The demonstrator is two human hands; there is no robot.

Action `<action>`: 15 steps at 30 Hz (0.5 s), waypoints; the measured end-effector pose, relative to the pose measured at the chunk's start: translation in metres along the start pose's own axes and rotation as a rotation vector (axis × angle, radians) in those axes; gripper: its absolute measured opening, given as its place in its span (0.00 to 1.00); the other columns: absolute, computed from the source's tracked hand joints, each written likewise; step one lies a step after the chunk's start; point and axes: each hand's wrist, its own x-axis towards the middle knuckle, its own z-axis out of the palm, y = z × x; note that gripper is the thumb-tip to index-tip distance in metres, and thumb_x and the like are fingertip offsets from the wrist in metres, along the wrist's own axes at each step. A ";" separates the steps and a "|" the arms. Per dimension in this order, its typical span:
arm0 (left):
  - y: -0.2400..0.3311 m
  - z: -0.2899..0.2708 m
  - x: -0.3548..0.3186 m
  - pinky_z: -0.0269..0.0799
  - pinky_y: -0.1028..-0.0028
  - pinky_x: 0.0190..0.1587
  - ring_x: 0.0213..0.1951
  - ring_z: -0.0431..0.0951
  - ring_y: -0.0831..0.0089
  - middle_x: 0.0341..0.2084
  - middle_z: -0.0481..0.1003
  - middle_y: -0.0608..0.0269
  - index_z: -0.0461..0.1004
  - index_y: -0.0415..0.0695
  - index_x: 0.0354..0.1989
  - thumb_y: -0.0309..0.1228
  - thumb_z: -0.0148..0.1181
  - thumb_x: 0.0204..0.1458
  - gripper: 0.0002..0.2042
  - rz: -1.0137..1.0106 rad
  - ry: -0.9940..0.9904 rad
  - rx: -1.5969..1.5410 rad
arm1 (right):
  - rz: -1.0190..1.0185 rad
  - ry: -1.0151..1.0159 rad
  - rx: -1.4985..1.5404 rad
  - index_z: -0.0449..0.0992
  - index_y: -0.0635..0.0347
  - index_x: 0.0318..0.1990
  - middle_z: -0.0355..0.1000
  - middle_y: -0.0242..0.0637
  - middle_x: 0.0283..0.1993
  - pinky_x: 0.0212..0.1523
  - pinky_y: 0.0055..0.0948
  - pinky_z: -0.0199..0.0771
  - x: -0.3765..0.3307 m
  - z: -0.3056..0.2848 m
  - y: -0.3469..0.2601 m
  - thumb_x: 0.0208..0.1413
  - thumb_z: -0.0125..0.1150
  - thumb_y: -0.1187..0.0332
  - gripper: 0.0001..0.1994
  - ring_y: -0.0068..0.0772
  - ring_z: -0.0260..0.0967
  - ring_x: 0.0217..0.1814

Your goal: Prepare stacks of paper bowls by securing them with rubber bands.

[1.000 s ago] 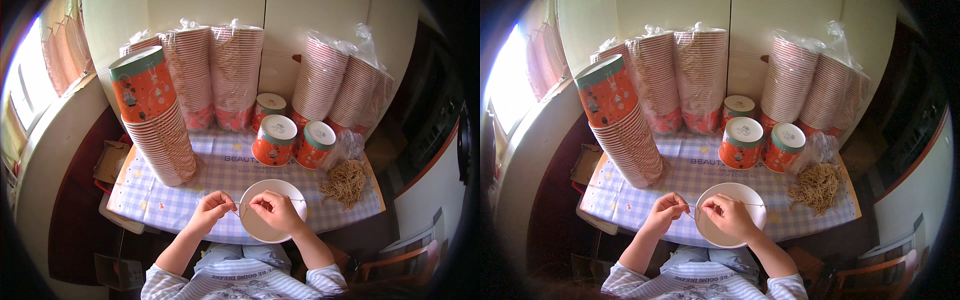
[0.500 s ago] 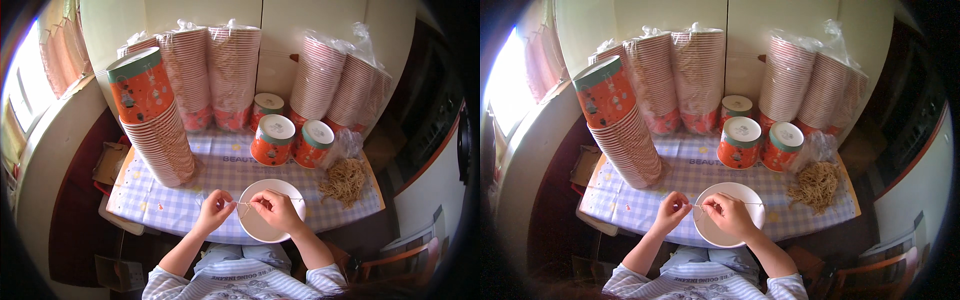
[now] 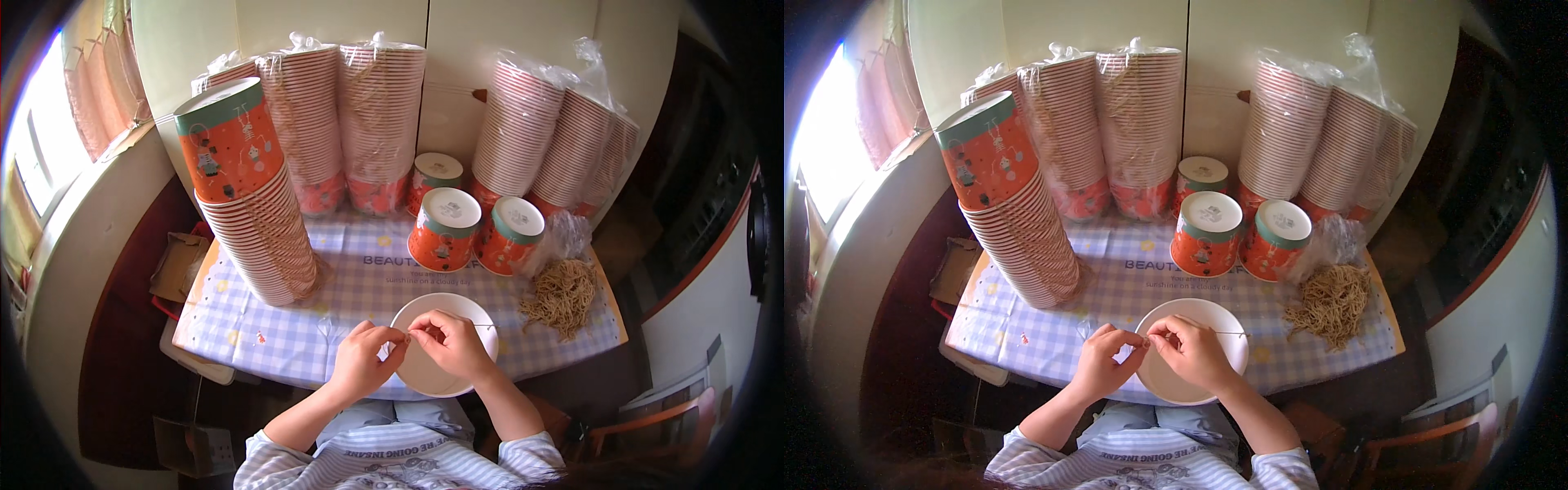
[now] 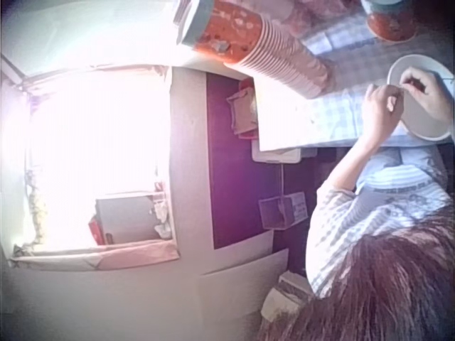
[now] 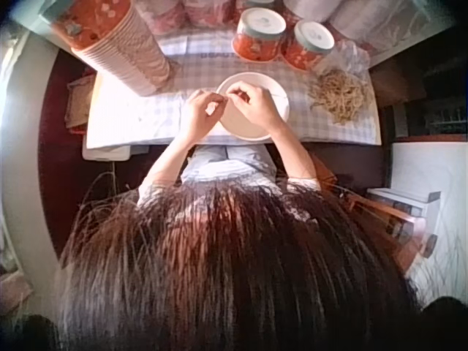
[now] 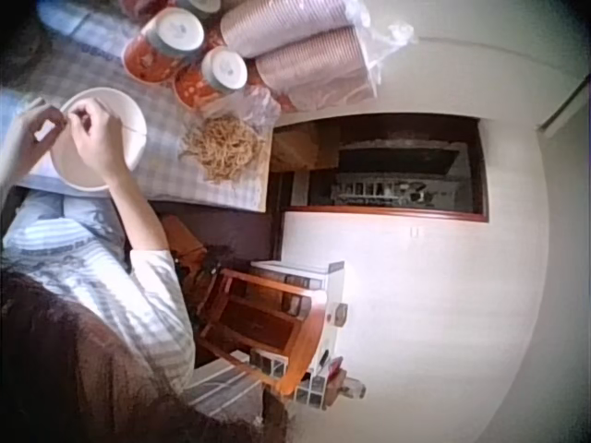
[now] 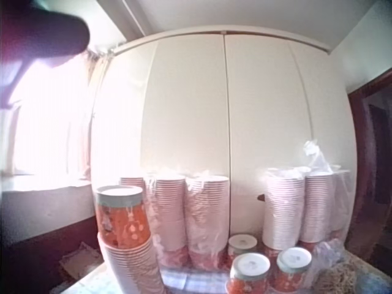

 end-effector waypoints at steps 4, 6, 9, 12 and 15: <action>0.011 -0.008 0.005 0.68 0.72 0.25 0.24 0.71 0.69 0.21 0.74 0.65 0.73 0.42 0.27 0.27 0.59 0.41 0.05 -0.117 -0.063 -0.155 | 0.017 -0.006 0.015 0.72 0.64 0.31 0.71 0.31 0.26 0.26 0.17 0.66 -0.001 -0.001 -0.001 0.47 0.57 0.75 0.03 0.16 0.65 0.24; 0.010 -0.010 0.007 0.65 0.76 0.24 0.21 0.68 0.73 0.20 0.72 0.65 0.73 0.42 0.27 0.26 0.60 0.41 0.04 -0.088 -0.029 -0.175 | 0.015 -0.015 0.017 0.72 0.64 0.31 0.71 0.31 0.26 0.26 0.17 0.66 0.000 0.000 -0.001 0.47 0.57 0.75 0.03 0.16 0.65 0.24; 0.012 -0.014 0.013 0.62 0.80 0.22 0.19 0.65 0.78 0.19 0.71 0.65 0.73 0.41 0.26 0.24 0.60 0.41 0.04 -0.061 0.005 -0.206 | 0.019 -0.031 0.005 0.72 0.64 0.32 0.71 0.31 0.26 0.26 0.17 0.66 0.000 -0.001 0.000 0.47 0.57 0.76 0.04 0.16 0.66 0.24; 0.011 -0.018 0.018 0.64 0.77 0.23 0.22 0.68 0.73 0.21 0.72 0.62 0.72 0.41 0.26 0.25 0.59 0.41 0.04 -0.071 -0.035 -0.199 | 0.031 -0.038 -0.008 0.72 0.64 0.32 0.71 0.31 0.26 0.27 0.18 0.67 -0.001 -0.002 -0.002 0.47 0.57 0.76 0.04 0.17 0.66 0.25; 0.007 -0.018 0.020 0.67 0.74 0.25 0.24 0.71 0.69 0.22 0.73 0.60 0.72 0.41 0.26 0.27 0.59 0.42 0.05 -0.103 -0.085 -0.201 | 0.033 -0.036 -0.008 0.72 0.64 0.33 0.72 0.32 0.27 0.27 0.19 0.68 -0.001 -0.001 0.000 0.47 0.57 0.76 0.05 0.18 0.67 0.26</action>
